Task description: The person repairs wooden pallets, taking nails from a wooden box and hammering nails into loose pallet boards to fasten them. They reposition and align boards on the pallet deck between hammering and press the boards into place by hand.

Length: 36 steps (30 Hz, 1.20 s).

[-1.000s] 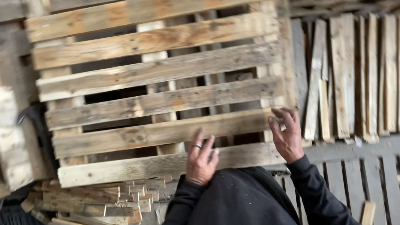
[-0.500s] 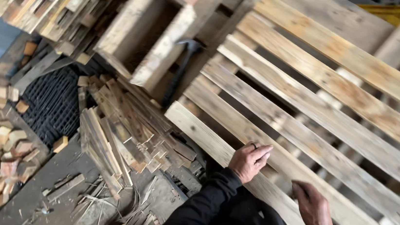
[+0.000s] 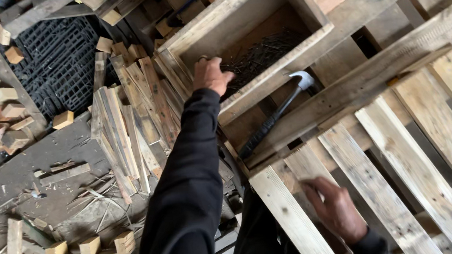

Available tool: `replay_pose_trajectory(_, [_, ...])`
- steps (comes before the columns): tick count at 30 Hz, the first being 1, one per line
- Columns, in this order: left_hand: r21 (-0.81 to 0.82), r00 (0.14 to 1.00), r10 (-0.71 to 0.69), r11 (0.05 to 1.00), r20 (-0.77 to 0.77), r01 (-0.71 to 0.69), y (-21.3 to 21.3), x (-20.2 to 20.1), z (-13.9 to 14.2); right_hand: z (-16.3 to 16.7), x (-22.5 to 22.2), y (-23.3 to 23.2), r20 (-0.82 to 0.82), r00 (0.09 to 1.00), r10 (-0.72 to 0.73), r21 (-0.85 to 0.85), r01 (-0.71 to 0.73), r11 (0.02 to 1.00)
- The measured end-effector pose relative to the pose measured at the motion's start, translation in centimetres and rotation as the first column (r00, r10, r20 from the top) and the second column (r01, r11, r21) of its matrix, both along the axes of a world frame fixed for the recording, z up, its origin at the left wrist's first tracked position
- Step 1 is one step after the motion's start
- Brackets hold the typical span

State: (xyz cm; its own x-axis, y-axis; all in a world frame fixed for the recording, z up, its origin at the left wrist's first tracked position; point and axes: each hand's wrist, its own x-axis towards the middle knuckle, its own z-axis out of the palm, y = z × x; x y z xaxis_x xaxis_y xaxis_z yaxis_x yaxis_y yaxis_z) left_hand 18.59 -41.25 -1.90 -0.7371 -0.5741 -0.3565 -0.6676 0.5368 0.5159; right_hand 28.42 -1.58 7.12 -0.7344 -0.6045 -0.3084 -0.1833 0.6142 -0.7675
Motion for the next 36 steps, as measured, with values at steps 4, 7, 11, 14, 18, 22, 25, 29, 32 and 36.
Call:
replay_pose_trajectory(4, [-0.104,0.965,-0.184,0.973,0.188,0.206,0.3,-2.8,-2.8,0.8,-7.6,-7.7,-0.191,0.973,0.131,-0.106,-0.153,0.982])
replay_pose_trajectory(7, [-0.032,0.962,-0.24,0.969,0.13,0.246,1.3,-2.7,-4.3,0.3,-10.3,-10.1,-0.248,0.964,0.1,-0.133,-0.136,0.982])
replay_pose_trajectory(11, [0.017,0.973,-0.226,0.974,0.05,0.225,0.6,-1.8,-4.4,-1.1,-10.2,-10.4,-0.133,0.99,0.053,-0.01,-0.054,0.998])
replay_pose_trajectory(14, [0.153,0.993,-0.039,0.987,-0.112,0.056,-0.9,-1.0,-4.1,-1.8,-8.2,-10.1,-0.095,0.993,0.075,-0.059,-0.08,0.995])
replay_pose_trajectory(18, [0.13,0.905,-0.04,0.986,-0.424,0.105,-2.3,0.3,-4.4,-1.3,-4.9,-9.2,-0.086,0.996,-0.038,-0.18,0.021,0.983])
replay_pose_trajectory(22, [0.25,0.87,0.092,0.968,-0.485,0.037,-2.2,0.4,-5.1,-0.5,-3.6,-8.6,0.003,0.996,-0.085,-0.056,0.085,0.995])
replay_pose_trajectory(25, [0.548,0.9,0.327,0.827,-0.289,-0.124,-1.7,-0.1,-5.1,-0.6,-4.2,-8.4,0.038,0.998,-0.057,-0.052,0.059,0.997])
replay_pose_trajectory(29, [0.944,0.699,0.687,0.327,-0.2,-0.052,-1.0,-0.2,-4.1,-1.2,-5.4,-7.5,0.04,0.998,-0.052,-0.039,0.053,0.998])
replay_pose_trajectory(32, [0.999,0.598,0.801,0.052,-0.036,-0.009,-0.6,0.1,-3.2,-1.3,-5.8,-6.4,0.064,0.992,-0.107,-0.008,0.108,0.994])
replay_pose_trajectory(36, [0.983,0.615,0.78,-0.178,0.113,0.045,-0.6,-0.1,-3.1,-1.3,-5.7,-5.5,0.035,0.992,-0.122,-0.057,0.124,0.991])
